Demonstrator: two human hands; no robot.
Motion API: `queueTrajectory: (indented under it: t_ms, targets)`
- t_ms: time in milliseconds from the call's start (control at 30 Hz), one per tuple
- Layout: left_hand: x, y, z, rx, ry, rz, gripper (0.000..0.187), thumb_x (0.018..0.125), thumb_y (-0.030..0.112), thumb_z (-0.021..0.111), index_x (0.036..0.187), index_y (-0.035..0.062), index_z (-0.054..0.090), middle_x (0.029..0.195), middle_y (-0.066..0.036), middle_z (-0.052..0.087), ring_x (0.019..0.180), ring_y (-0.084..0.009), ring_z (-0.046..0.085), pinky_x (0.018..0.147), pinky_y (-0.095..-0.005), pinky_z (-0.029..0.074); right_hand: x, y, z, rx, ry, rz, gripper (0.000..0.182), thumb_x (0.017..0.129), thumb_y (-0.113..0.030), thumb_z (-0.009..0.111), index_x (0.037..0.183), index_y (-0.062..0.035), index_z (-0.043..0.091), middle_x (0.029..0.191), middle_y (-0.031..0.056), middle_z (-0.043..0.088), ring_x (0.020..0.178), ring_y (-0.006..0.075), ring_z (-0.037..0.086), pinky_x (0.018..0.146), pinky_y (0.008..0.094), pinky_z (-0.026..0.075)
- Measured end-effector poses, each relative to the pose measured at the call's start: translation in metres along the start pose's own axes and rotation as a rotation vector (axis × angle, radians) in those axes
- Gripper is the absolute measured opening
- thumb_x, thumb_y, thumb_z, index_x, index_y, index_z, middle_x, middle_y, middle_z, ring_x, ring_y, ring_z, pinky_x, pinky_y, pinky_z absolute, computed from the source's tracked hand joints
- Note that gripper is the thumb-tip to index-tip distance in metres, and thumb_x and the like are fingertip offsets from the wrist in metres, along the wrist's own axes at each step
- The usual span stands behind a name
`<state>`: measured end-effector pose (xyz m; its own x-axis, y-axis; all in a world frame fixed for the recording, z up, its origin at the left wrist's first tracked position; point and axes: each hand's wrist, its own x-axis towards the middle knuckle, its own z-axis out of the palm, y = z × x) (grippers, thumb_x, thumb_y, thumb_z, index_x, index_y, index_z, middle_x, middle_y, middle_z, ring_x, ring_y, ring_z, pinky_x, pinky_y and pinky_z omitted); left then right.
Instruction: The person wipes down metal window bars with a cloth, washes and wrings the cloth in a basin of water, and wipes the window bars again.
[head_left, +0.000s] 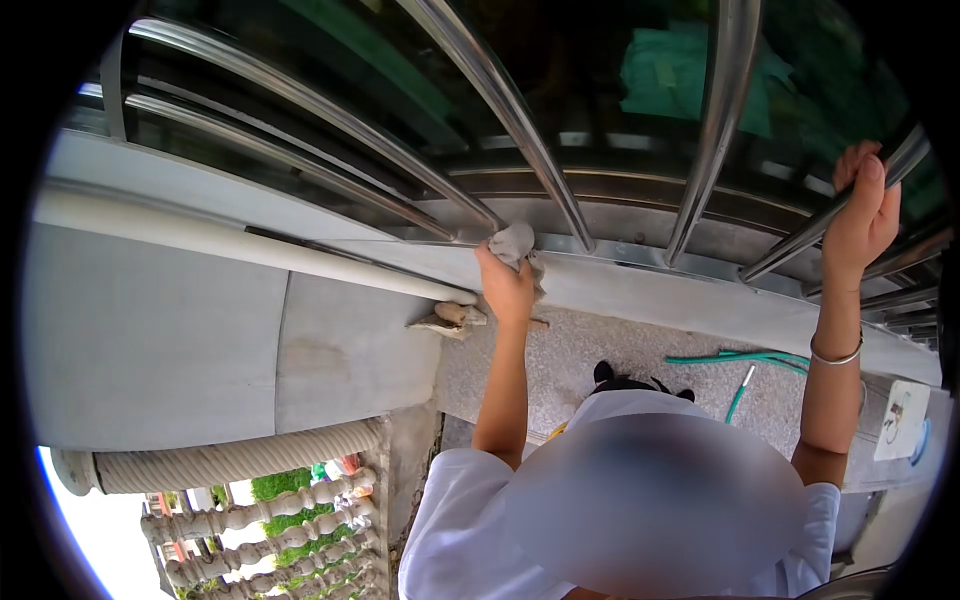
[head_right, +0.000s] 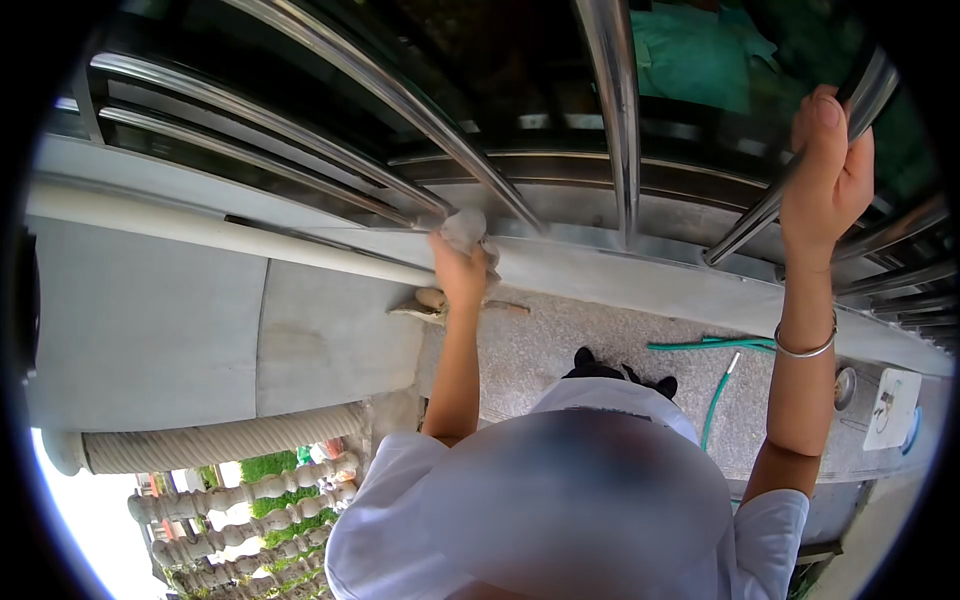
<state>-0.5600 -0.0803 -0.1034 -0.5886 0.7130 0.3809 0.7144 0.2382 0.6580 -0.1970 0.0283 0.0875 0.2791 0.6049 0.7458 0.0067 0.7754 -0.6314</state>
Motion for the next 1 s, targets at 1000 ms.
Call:
queueTrajectory:
  t_ms: [1000]
  targets:
    - [-0.046,-0.038,-0.053,-0.077,-0.061,0.217,0.055,0.063,-0.005,0.053,0.116,0.0075,0.059,0.117,-0.015,0.057,0.105,-0.0361,0.053,0.088,-0.0403,0.045,0.000,-0.005,0.010,0.017,0.050,-0.003,0.020,0.096,-0.016,0.050,0.088,0.0020,0.053,0.075,0.0021,0.046,0.066,0.0088,0.039,0.058,0.0230,0.032]
